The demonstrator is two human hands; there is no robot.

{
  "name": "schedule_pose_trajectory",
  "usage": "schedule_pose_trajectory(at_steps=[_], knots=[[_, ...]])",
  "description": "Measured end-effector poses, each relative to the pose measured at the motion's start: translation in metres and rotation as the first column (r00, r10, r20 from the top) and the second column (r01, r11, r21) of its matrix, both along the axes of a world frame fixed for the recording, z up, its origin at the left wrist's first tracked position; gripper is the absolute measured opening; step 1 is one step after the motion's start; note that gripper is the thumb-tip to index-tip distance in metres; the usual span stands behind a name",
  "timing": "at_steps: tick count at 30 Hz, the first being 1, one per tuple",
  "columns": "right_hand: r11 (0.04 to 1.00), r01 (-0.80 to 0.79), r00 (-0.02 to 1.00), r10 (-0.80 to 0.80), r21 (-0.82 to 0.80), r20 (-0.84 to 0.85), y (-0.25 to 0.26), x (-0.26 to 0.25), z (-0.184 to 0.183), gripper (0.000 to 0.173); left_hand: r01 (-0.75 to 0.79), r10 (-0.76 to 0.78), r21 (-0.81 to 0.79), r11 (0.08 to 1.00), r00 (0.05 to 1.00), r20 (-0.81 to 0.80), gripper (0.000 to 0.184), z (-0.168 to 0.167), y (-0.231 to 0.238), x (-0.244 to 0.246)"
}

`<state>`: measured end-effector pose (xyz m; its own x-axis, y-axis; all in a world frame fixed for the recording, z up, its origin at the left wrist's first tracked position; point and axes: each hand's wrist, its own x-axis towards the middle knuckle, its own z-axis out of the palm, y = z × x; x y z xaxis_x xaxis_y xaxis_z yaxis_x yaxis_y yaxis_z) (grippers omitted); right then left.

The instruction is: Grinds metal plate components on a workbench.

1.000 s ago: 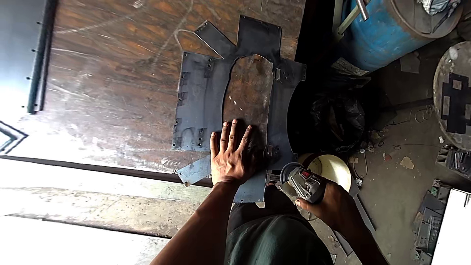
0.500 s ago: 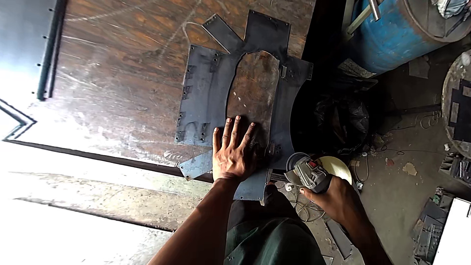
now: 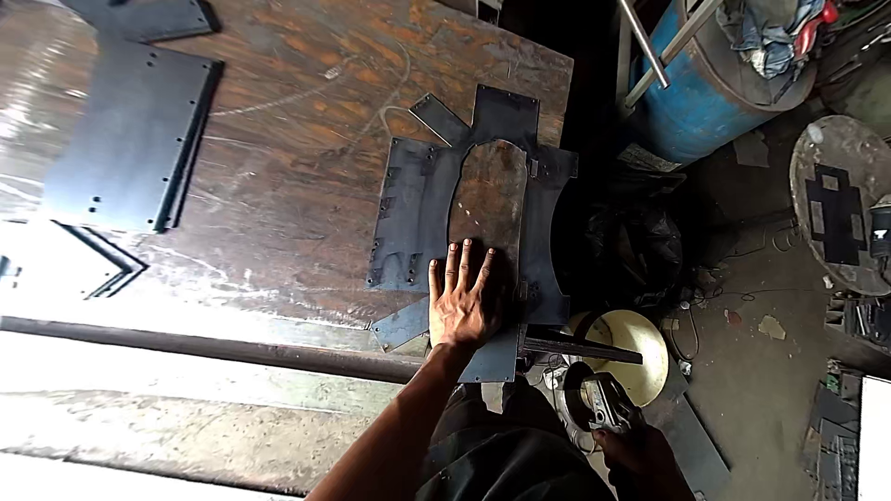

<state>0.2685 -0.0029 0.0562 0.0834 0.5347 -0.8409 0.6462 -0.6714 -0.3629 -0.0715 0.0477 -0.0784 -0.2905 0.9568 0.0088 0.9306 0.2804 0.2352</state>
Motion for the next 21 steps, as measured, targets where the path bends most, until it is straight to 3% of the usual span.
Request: schedule_pose_trajectory(at_steps=[3,5,13,18,21], knots=[[0.982,0.175,0.979,-0.166,0.074,-0.118,-0.019,0.006,0.018,0.051,0.121,-0.122,0.071,0.99,0.992,0.018,0.056,0.001,-0.011,0.012],[0.962,0.261,0.958,-0.249,0.073,-0.139,-0.034,0.008,0.025,0.044,0.144,-0.145,0.034,0.989,0.989,0.023,0.053,0.002,-0.008,0.03],[0.944,0.319,0.931,-0.295,0.087,-0.213,-0.067,0.039,0.013,0.044,0.101,-0.102,0.018,0.995,0.995,0.018,0.055,-0.005,0.04,0.073],[0.934,0.353,0.884,-0.31,0.063,-0.35,-0.049,0.041,0.016,0.041,0.152,-0.157,0.044,0.987,0.977,0.145,0.058,0.009,0.073,0.062],[0.912,0.409,0.815,-0.366,-0.001,-0.45,-0.027,0.046,0.009,0.042,-0.012,-0.011,0.182,0.983,0.992,0.128,0.059,0.028,0.065,0.025]])
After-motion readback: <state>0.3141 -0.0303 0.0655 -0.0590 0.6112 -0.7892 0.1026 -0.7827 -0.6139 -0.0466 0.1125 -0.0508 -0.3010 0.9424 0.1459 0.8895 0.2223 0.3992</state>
